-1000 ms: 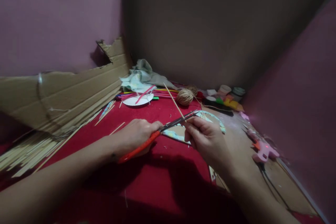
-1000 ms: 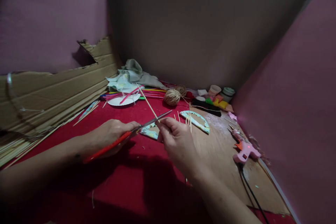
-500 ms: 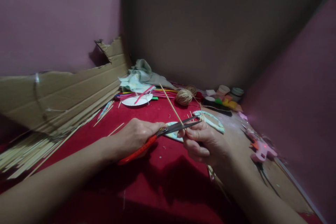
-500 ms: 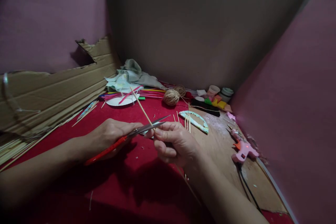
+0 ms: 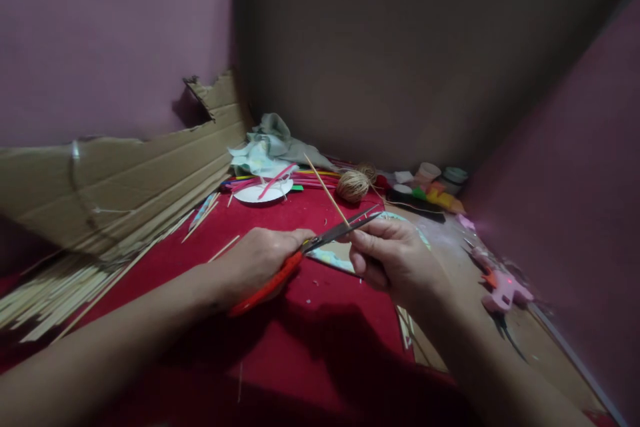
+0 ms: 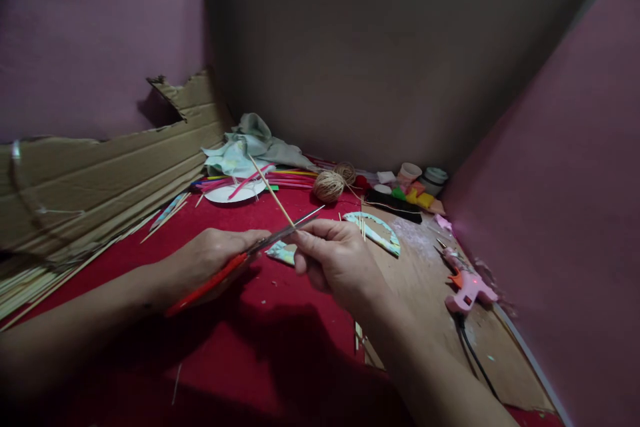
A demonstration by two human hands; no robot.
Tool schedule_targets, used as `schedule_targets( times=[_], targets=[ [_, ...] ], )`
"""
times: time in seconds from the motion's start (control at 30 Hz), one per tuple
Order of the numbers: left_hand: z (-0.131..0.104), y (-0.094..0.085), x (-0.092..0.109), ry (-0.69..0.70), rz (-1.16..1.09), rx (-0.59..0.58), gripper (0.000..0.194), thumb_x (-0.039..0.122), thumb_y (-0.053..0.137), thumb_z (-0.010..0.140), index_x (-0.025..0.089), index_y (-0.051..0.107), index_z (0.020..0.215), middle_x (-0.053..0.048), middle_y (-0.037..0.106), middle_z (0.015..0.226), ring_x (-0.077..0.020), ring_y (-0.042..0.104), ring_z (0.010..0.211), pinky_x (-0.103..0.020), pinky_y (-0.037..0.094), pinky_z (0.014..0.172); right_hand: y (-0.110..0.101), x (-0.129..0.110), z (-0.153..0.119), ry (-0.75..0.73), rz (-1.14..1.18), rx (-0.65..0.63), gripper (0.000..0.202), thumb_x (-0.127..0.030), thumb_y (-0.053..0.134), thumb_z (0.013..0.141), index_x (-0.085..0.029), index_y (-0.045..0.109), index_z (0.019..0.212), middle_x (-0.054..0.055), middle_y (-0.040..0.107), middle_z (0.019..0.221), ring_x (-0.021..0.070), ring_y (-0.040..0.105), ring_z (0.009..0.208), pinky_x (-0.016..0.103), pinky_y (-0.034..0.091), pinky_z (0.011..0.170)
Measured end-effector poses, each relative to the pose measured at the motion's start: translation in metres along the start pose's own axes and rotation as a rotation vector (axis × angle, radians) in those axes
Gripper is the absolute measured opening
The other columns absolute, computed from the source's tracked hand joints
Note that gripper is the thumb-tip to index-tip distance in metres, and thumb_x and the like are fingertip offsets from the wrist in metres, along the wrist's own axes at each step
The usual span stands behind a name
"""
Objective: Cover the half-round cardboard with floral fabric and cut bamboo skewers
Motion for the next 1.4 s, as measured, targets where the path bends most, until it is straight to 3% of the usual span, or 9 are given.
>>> schedule_targets(
  times=[0.13, 0.3, 0.53, 0.7, 0.93, 1.03, 1.1, 1.27, 1.4],
  targets=[
    [0.000, 0.003, -0.001, 0.076, 0.023, 0.088, 0.035, 0.025, 0.038, 0.094, 0.014, 0.051, 0.125, -0.012, 0.064, 0.119, -0.0200, 0.063, 0.105, -0.032, 0.050, 0.091, 0.004, 0.011, 0.002, 0.168, 0.185, -0.208, 0.018, -0.029, 0.071, 0.071, -0.013, 0.065, 0.075, -0.007, 0.048, 0.040, 0.0005, 0.019, 0.027, 0.014, 0.017, 0.027],
    [0.000, 0.003, 0.002, 0.123, 0.039, 0.105, 0.034, 0.026, 0.038, 0.093, 0.015, 0.052, 0.122, -0.010, 0.068, 0.109, -0.0190, 0.066, 0.095, -0.031, 0.053, 0.084, 0.006, 0.015, 0.002, 0.218, 0.265, -0.346, 0.019, -0.031, 0.070, 0.073, -0.013, 0.066, 0.079, -0.010, 0.042, 0.036, 0.0007, 0.015, 0.026, 0.013, 0.019, 0.026],
    [-0.001, 0.003, 0.004, 0.013, 0.114, -0.020, 0.020, 0.019, 0.046, 0.080, 0.016, 0.057, 0.097, -0.001, 0.061, 0.063, -0.0124, 0.054, 0.047, -0.022, 0.038, 0.046, 0.004, 0.018, 0.005, 0.137, 0.255, -0.239, 0.017, -0.030, 0.070, 0.073, -0.014, 0.066, 0.078, -0.010, 0.043, 0.038, 0.0000, 0.014, 0.028, 0.013, 0.020, 0.027],
    [0.002, -0.011, 0.000, -0.010, -0.009, -0.071, 0.032, 0.025, 0.042, 0.089, 0.018, 0.050, 0.119, -0.007, 0.068, 0.094, -0.0159, 0.064, 0.076, -0.024, 0.047, 0.067, -0.003, 0.010, 0.005, 0.091, 0.296, -0.151, 0.016, -0.029, 0.069, 0.073, -0.014, 0.066, 0.077, -0.009, 0.044, 0.042, -0.0002, 0.015, 0.030, 0.013, 0.018, 0.027],
    [-0.001, -0.025, -0.072, -0.518, 0.383, -0.139, 0.042, 0.049, 0.046, 0.086, 0.015, 0.060, 0.106, -0.018, 0.069, 0.091, -0.0287, 0.066, 0.072, -0.030, 0.041, 0.052, -0.024, 0.007, 0.002, 0.026, 0.269, -0.014, 0.011, -0.024, 0.063, 0.077, -0.014, 0.066, 0.080, -0.007, 0.047, 0.046, 0.0016, 0.024, 0.030, 0.013, 0.024, 0.027],
    [-0.002, -0.019, -0.087, -0.485, 0.460, -0.191, 0.038, 0.049, 0.052, 0.082, 0.016, 0.063, 0.097, -0.015, 0.068, 0.086, -0.0291, 0.065, 0.073, -0.029, 0.039, 0.050, -0.020, 0.014, 0.001, 0.003, 0.202, -0.052, 0.014, -0.026, 0.061, 0.079, -0.013, 0.065, 0.081, -0.006, 0.050, 0.046, 0.0029, 0.028, 0.030, 0.015, 0.026, 0.027],
    [0.002, -0.021, -0.078, -0.401, 0.494, -0.122, 0.034, 0.045, 0.054, 0.082, 0.017, 0.063, 0.101, -0.013, 0.066, 0.089, -0.0275, 0.063, 0.078, -0.030, 0.044, 0.057, -0.017, 0.017, 0.001, 0.012, 0.164, -0.071, 0.015, -0.028, 0.061, 0.079, -0.013, 0.065, 0.082, -0.006, 0.050, 0.044, 0.0036, 0.030, 0.029, 0.015, 0.027, 0.027],
    [0.016, -0.046, 0.002, 0.015, 0.504, 0.475, 0.042, 0.028, 0.050, 0.091, 0.015, 0.047, 0.131, -0.016, 0.053, 0.123, -0.0269, 0.049, 0.114, -0.040, 0.042, 0.096, -0.009, 0.022, -0.003, 0.084, 0.055, -0.053, 0.017, -0.030, 0.059, 0.079, -0.013, 0.063, 0.076, -0.007, 0.047, 0.037, 0.0045, 0.031, 0.025, 0.017, 0.023, 0.027],
    [0.027, -0.029, 0.037, 0.298, 0.540, 0.413, 0.027, 0.030, 0.049, 0.093, 0.016, 0.059, 0.114, -0.012, 0.058, 0.117, -0.0260, 0.048, 0.115, -0.042, 0.035, 0.103, -0.004, 0.025, -0.006, 0.116, 0.016, -0.030, 0.016, -0.029, 0.060, 0.078, -0.014, 0.063, 0.074, -0.007, 0.049, 0.039, 0.0041, 0.033, 0.025, 0.017, 0.021, 0.027]
  ],
)
Point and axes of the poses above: each hand's wrist, its own z-axis towards the middle knuckle, its own y-axis out of the palm, x = y × z, the point moved 6 cm from there along z, towards the middle knuckle
